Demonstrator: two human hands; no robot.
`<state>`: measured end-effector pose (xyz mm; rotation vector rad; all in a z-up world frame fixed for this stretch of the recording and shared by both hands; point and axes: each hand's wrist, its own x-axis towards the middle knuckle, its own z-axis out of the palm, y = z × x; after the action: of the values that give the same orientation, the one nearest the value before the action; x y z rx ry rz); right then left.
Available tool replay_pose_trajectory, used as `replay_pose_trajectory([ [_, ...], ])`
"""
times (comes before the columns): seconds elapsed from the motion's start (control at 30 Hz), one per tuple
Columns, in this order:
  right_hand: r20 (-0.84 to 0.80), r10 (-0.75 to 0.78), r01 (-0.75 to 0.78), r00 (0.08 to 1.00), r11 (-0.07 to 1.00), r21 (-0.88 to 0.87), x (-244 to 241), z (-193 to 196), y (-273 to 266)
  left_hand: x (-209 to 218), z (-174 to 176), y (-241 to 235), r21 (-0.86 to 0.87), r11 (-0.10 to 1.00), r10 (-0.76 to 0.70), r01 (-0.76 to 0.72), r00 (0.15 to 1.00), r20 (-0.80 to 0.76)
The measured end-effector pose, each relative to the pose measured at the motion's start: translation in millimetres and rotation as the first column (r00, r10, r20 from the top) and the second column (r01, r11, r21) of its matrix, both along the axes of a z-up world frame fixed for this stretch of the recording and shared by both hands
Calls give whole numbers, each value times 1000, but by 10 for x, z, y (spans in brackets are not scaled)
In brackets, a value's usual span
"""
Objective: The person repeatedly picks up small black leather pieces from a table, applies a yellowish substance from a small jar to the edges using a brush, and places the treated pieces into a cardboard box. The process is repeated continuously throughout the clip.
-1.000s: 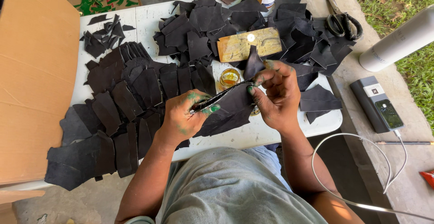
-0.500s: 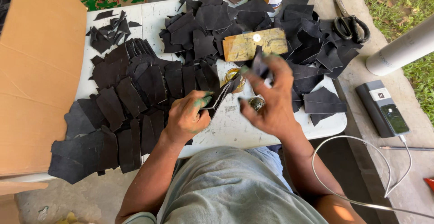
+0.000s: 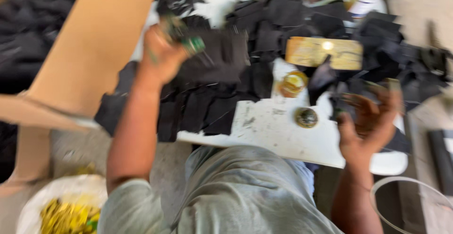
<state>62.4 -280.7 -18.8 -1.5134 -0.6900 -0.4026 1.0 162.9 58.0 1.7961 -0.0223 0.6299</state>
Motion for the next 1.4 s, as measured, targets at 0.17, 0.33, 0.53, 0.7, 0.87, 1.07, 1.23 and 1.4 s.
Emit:
replay_pose_trajectory([
  [0.17, 2, -40, 40, 999, 998, -47, 100, -147, -134, -554, 769, 961, 76, 993, 101, -92, 987, -123],
  [0.33, 63, -25, 31, 998, 995, -92, 135, -260, -145, -857, 878, 1333, 517, 856, 167, 19, 936, -311],
  [0.53, 85, -11, 23, 996, 989, -146, 173, -281, -115, -985, 582, 1624, 441, 833, 29, 333, 771, -636],
  [0.7, 120, 10, 12, 993, 983, -183, 196, -321, -134, -908, 386, 1636, 426, 761, 96, 490, 563, -821],
  [0.87, 150, 32, 0, 988, 978, -210, 247, -308, -109, -633, 387, 1603, 497, 641, 284, 585, 421, -862],
  [1.07, 78, 14, 1, 997, 983, -182, 90, -271, -52, -48, -112, 1397, 584, 493, 620, 645, 210, -756],
  [1.23, 76, 13, 3, 997, 977, -214, 101, -269, -65, 304, -537, 1664, 605, 470, 623, 642, 245, -743],
  [1.4, 75, 21, -2, 997, 968, -252, 98, -267, -82, 316, -1164, 1958, 747, 332, 709, 576, 371, -600],
])
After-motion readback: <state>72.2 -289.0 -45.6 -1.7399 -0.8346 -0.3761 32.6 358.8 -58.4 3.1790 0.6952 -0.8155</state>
